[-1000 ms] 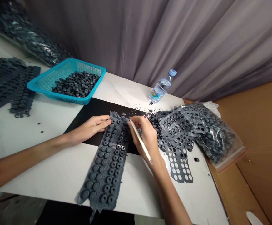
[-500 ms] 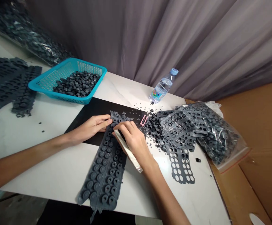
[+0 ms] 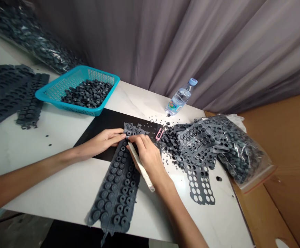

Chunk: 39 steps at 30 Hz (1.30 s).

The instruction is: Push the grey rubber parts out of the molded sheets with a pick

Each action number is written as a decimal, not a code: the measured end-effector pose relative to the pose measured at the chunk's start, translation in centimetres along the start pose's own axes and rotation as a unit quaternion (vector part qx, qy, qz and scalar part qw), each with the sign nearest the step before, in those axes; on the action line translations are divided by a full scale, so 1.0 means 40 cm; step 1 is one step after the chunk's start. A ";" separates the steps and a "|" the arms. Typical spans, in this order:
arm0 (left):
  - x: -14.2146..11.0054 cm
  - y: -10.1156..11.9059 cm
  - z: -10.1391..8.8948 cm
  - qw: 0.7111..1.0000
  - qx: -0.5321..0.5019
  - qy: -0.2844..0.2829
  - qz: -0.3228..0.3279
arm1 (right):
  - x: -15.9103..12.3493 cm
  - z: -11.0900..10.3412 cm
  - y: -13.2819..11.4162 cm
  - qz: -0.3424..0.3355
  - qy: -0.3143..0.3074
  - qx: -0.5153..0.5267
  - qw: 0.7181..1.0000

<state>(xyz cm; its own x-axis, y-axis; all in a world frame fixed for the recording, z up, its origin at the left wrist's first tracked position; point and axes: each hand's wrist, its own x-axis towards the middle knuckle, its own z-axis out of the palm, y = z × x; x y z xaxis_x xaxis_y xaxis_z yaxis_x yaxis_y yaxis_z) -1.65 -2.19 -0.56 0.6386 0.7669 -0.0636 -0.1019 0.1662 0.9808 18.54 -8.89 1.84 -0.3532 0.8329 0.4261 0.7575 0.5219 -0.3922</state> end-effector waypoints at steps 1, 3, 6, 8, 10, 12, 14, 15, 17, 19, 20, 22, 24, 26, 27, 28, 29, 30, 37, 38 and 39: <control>-0.001 0.001 -0.001 1.000 0.001 -0.005 -0.001 | 0.000 0.003 0.004 -0.002 0.002 -0.007 1.000; -0.005 0.003 -0.004 1.000 0.011 -0.014 -0.007 | 0.000 0.007 0.011 -0.011 0.004 -0.026 1.000; -0.008 0.006 -0.006 0.999 0.030 -0.029 -0.003 | 0.001 0.008 0.015 -0.024 0.001 -0.054 0.998; -0.008 0.007 -0.006 0.999 0.028 -0.039 0.006 | 0.001 0.008 0.012 -0.024 -0.002 -0.068 0.997; -0.007 0.005 -0.005 0.999 0.021 -0.048 0.012 | 0.000 0.010 0.007 -0.020 -0.008 -0.078 0.997; -0.005 0.000 -0.004 0.998 0.019 -0.055 0.016 | -0.001 0.020 0.000 -0.014 -0.013 -0.077 0.997; -0.003 -0.005 -0.004 0.998 0.019 -0.059 0.019 | -0.001 0.034 -0.004 0.008 -0.002 -0.065 0.998; -0.003 -0.008 -0.004 0.998 0.021 -0.057 0.018 | 0.001 0.039 -0.003 0.030 0.016 -0.060 0.998; -0.002 -0.011 -0.004 0.998 0.023 -0.051 0.008 | 0.002 0.039 0.010 0.094 0.076 -0.059 0.991; -0.003 -0.012 -0.006 0.999 0.028 -0.046 -0.002 | -0.002 0.018 0.042 0.161 0.143 -0.083 0.973; -0.003 -0.012 -0.008 0.999 0.032 -0.044 -0.005 | -0.008 0.000 0.065 0.182 0.165 -0.103 0.964; -0.004 -0.010 -0.012 0.999 0.040 -0.033 -0.010 | -0.026 -0.046 0.118 0.203 0.186 -0.154 0.949; -0.005 -0.008 -0.017 0.999 0.046 -0.012 -0.025 | -0.047 -0.090 0.168 0.215 0.169 -0.187 0.944; -0.006 -0.004 -0.019 0.998 0.037 -0.007 -0.045 | -0.059 -0.116 0.198 0.234 0.154 -0.201 0.939; -0.006 -0.002 -0.019 0.998 0.028 -0.013 -0.052 | -0.058 -0.119 0.201 0.234 0.146 -0.183 0.944; -0.007 0.000 -0.019 0.998 0.016 -0.018 -0.055 | -0.054 -0.115 0.196 0.231 0.137 -0.148 0.952; -0.007 0.003 -0.017 0.998 0.003 -0.018 -0.053 | -0.046 -0.106 0.183 0.222 0.127 -0.100 0.962; -0.008 0.005 -0.015 0.999 -0.008 -0.013 -0.049 | -0.037 -0.093 0.165 0.209 0.113 -0.041 0.971; -0.004 0.012 -0.005 0.996 -0.048 0.056 -0.053 | 0.002 -0.006 0.043 0.070 0.011 0.084 0.994; -0.003 0.011 -0.006 0.996 -0.050 0.058 -0.055 | 0.002 -0.002 0.041 0.059 0.008 0.076 0.995; -0.002 0.009 -0.007 0.995 -0.052 0.060 -0.055 | 0.001 0.001 0.042 0.050 0.007 0.070 0.996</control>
<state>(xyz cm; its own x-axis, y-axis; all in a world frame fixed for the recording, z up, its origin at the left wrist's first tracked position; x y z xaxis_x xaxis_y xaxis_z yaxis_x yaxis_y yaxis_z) -1.96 -2.03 -0.24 0.5559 0.8073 -0.1980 -0.1189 0.3129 0.9423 19.79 -7.97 1.16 -0.2720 0.8796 0.3903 0.7045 0.4583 -0.5419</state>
